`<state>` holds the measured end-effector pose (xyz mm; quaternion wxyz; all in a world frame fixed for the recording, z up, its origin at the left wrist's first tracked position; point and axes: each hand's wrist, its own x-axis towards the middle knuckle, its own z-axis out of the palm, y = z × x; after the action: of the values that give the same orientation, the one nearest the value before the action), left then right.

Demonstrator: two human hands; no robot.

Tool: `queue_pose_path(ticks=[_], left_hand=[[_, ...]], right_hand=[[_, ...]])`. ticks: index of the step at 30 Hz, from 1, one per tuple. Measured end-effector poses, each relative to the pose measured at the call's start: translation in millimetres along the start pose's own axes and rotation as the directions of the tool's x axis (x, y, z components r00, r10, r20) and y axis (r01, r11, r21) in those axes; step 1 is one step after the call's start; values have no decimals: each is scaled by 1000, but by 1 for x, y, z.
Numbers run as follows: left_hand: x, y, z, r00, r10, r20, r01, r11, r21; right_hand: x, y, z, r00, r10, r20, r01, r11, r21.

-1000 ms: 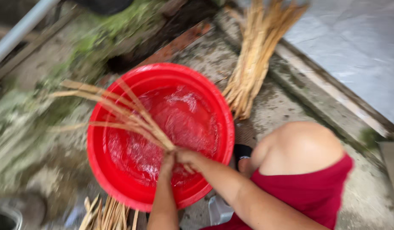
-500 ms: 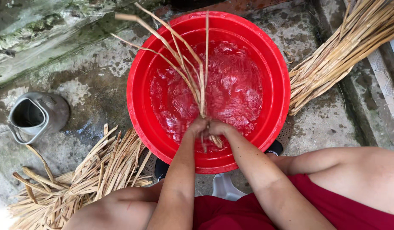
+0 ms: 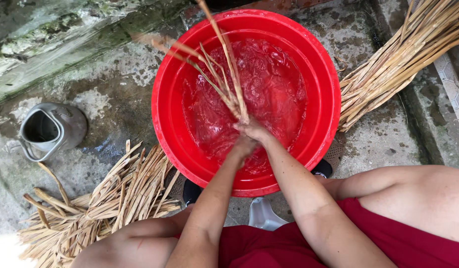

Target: The person repeatedly submerges bundles of dried sticks into a red basin of water, agitates them by hand, and places the wet bundles on the ground beside the basin. The process is repeated for multiple bundles throughout the clip.

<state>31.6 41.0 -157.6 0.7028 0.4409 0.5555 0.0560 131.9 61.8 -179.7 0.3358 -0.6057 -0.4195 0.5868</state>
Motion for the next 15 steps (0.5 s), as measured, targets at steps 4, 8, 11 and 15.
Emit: queue_pose_path(ticks=[4,8,11,15], left_hand=[[-28,23,21,985,31,172,-149,661,735],[-92,58,22,963,178,201,-263,475,840],[-148,85,7,942,250,225,-320,463,827],[-173,106,-23,987,32,155,-149,520,841]], right_hand=[[3,23,-25,874,450,182,-479,739,473],[12,28,-70,832,537,142,-345,299,890],[17,14,-103,921,390,9,-175,393,903],[8,-23,-131,826,449,-340,219,299,929]])
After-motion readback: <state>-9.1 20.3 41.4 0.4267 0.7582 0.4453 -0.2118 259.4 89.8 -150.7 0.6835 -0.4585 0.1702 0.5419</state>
